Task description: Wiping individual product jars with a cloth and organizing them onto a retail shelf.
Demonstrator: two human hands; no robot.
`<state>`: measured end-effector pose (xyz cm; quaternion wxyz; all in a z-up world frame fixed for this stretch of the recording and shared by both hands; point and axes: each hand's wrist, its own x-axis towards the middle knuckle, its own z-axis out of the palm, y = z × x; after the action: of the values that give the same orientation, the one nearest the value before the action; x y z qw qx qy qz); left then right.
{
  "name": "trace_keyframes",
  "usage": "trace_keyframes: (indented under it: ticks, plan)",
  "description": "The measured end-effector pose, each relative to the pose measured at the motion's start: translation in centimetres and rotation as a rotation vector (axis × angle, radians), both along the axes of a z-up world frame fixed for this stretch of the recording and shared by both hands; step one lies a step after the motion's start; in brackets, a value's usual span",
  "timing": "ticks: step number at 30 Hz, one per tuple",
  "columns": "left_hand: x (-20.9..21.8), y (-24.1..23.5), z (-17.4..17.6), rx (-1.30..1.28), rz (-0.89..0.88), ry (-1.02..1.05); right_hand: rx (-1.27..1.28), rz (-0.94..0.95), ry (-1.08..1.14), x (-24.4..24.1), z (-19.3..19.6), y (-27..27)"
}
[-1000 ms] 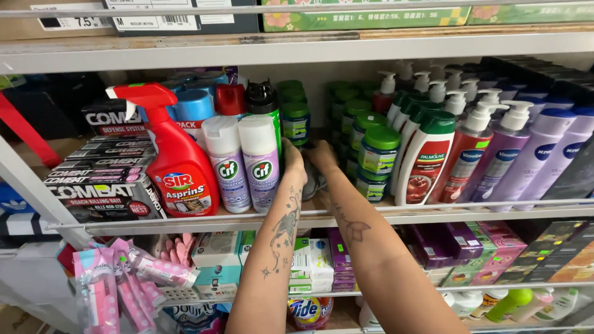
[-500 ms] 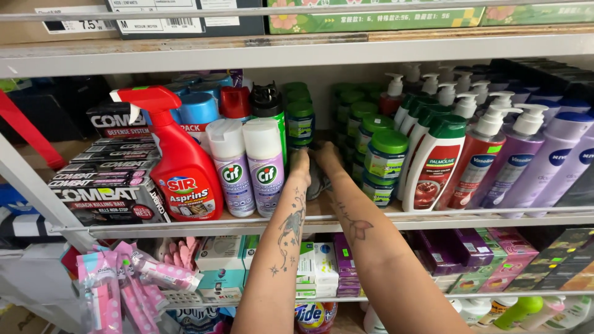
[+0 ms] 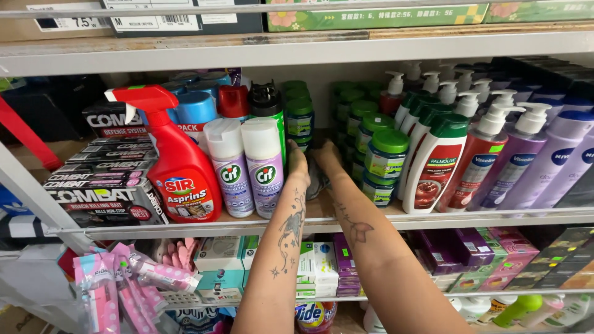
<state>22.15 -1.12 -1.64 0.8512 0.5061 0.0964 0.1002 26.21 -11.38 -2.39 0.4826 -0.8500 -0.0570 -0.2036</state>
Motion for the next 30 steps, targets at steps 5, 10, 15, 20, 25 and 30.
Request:
trace_keyframes:
  ticks: [5, 10, 15, 20, 25, 30]
  plan:
    - [0.1, 0.1, -0.1, 0.022, -0.011, 0.084, 0.042, -0.001, -0.022, 1.2, -0.7, -0.2]
    - [0.6, 0.2, -0.5, 0.006, 0.001, 0.058, -0.022, -0.038, 0.048, 1.9, -1.0, -0.4]
    - [1.5, 0.1, -1.1, 0.104, 0.064, -0.003, -0.052, -0.043, 0.102, 2.2, -0.9, -0.5]
    - [1.4, 0.3, -1.2, 0.099, 0.000, 0.017, -0.042, -0.054, 0.097, 1.2, -0.6, -0.3]
    - [1.4, 0.2, -1.1, 0.165, 0.034, -0.077, -0.061, -0.057, 0.055, 0.2, 0.1, 0.0]
    - [-0.2, -1.3, -0.2, 0.218, -0.240, -0.028, -0.297, -0.190, 0.043, -3.0, 2.7, 0.5]
